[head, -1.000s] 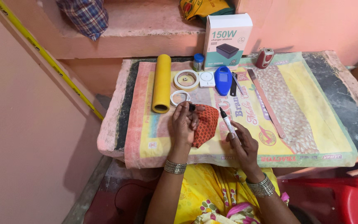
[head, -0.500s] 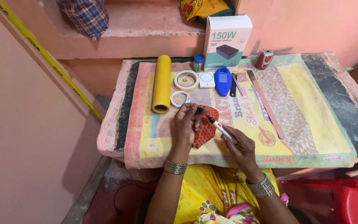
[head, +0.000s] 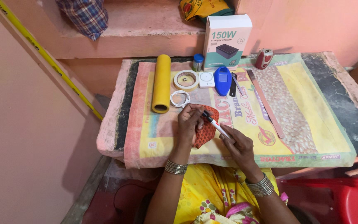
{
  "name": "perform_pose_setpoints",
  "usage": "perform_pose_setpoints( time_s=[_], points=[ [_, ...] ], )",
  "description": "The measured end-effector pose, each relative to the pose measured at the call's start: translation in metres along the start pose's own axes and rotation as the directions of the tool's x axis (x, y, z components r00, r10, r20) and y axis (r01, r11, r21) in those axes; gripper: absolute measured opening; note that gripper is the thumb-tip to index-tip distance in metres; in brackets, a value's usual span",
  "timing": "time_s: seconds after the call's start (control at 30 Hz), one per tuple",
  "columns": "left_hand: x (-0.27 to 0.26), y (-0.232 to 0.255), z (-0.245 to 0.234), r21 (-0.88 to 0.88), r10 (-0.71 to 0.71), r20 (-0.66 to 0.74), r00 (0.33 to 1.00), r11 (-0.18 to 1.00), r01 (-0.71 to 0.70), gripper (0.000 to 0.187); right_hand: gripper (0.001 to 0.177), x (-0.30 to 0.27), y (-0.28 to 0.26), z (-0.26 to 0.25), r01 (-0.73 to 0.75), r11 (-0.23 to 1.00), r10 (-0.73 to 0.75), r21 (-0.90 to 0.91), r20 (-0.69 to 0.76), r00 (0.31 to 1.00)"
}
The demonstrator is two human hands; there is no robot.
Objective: The person wipes several small items on a table using a red patterned cloth. They handle a yellow cylindrical roll, a roll of tape, a white USB cable, a blue plastic case, and two markers, wiping each item individually and placing them back on the table.
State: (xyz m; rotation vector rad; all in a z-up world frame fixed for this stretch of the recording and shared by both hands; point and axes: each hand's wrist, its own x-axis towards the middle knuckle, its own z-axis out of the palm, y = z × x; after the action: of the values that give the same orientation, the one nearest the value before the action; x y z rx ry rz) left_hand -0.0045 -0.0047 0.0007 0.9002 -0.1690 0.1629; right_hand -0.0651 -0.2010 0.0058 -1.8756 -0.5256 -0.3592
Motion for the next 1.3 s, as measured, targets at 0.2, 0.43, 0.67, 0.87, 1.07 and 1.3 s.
perform_pose_setpoints(
  time_s=[0.2,0.43,0.67,0.87,1.07,1.3],
  points=[
    [0.002,-0.006,-0.001,0.026,-0.009,0.045,0.999,1.000,0.007,0.014,0.040,0.000,0.000,0.000,0.019,1.000,-0.019,-0.003,-0.015,1.000],
    [0.001,-0.011,-0.008,0.095,-0.012,0.039,0.999,0.995,0.009,0.012,0.030,0.002,0.006,0.010,0.147,0.973,-0.158,-0.180,-0.048,0.986],
    [0.002,-0.007,-0.011,-0.087,-0.011,0.093,0.996,0.996,0.020,0.014,0.029,-0.008,0.031,0.020,-0.147,0.986,0.146,0.083,0.016,0.989],
    [-0.002,-0.003,-0.008,-0.123,0.000,0.125,0.992,0.992,0.016,0.019,0.031,-0.005,0.043,0.027,-0.346,0.567,0.298,0.748,0.205,0.932],
    [0.000,-0.008,-0.003,-0.079,0.033,-0.006,0.999,0.996,-0.033,0.028,0.036,-0.005,0.009,0.041,-0.012,0.985,0.028,0.175,-0.091,0.995],
    [-0.001,-0.003,0.001,-0.173,0.043,-0.055,0.998,0.984,-0.052,0.028,0.037,-0.006,-0.017,0.020,0.084,0.994,-0.093,-0.070,-0.125,0.988]
  ],
)
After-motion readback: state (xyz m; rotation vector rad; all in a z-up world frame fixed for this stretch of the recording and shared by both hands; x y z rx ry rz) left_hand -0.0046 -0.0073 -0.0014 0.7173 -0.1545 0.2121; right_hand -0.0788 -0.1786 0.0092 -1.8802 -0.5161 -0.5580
